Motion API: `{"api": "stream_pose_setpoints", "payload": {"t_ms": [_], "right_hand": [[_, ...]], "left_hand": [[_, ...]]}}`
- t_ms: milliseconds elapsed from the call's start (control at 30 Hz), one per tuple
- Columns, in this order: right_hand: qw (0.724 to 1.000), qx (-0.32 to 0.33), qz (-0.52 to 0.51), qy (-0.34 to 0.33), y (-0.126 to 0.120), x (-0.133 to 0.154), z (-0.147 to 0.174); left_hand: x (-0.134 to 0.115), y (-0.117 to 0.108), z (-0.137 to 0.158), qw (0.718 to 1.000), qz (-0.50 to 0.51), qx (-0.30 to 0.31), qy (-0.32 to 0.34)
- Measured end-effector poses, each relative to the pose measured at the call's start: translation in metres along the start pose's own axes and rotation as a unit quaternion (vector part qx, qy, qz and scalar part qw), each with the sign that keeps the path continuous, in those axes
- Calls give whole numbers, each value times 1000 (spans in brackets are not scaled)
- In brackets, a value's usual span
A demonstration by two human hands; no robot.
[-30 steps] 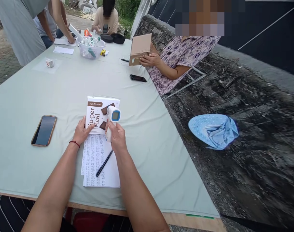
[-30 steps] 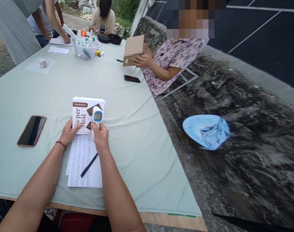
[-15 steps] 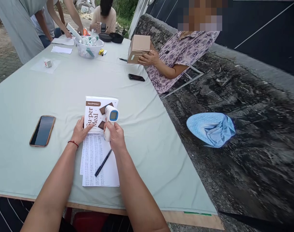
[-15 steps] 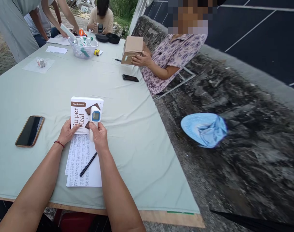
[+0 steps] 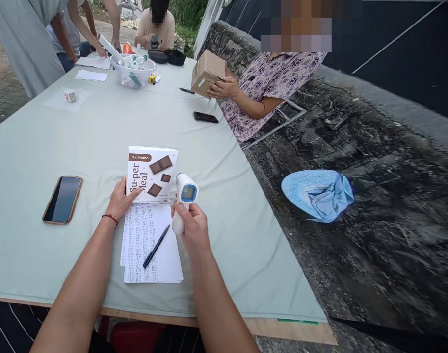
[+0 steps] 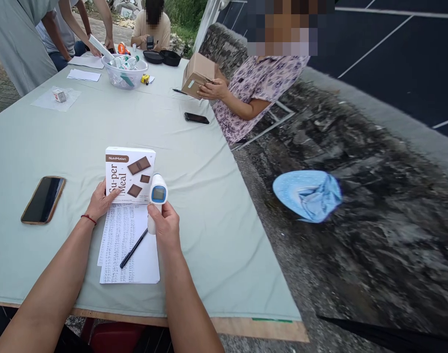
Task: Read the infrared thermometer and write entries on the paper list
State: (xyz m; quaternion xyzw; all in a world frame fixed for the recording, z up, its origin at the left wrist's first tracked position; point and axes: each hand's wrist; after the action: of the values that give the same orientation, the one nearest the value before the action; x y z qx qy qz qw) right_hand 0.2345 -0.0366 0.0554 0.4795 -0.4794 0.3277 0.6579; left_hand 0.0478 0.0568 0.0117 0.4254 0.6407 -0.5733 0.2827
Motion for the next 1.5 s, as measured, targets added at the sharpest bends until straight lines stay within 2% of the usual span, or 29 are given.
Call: {"api": "stream_pose_setpoints", "payload": {"t_ms": [133, 267, 600, 1500], "right_hand": [[999, -22, -3, 23, -11, 2, 2], [999, -32, -2, 16, -15, 3, 2], [999, -38, 11, 6, -16, -1, 4], [998, -37, 23, -34, -19, 21, 26]], "left_hand": [[0, -1, 0, 1000, -3, 0, -4], [1, -2, 0, 1000, -4, 3, -7], [2, -2, -1, 1000, -7, -2, -6], [-1, -1, 0, 1000, -8, 1, -3]]}}
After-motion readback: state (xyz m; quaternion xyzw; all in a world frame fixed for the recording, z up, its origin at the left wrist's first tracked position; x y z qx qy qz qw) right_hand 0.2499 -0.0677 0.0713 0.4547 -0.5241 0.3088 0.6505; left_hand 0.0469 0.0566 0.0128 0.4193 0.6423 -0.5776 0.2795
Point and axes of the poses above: each hand's wrist, its own z-axis away from the middle knuckle, its own y-axis out of the palm, x = y × z, and after that the axes turned 1 degree about -y, right-handed
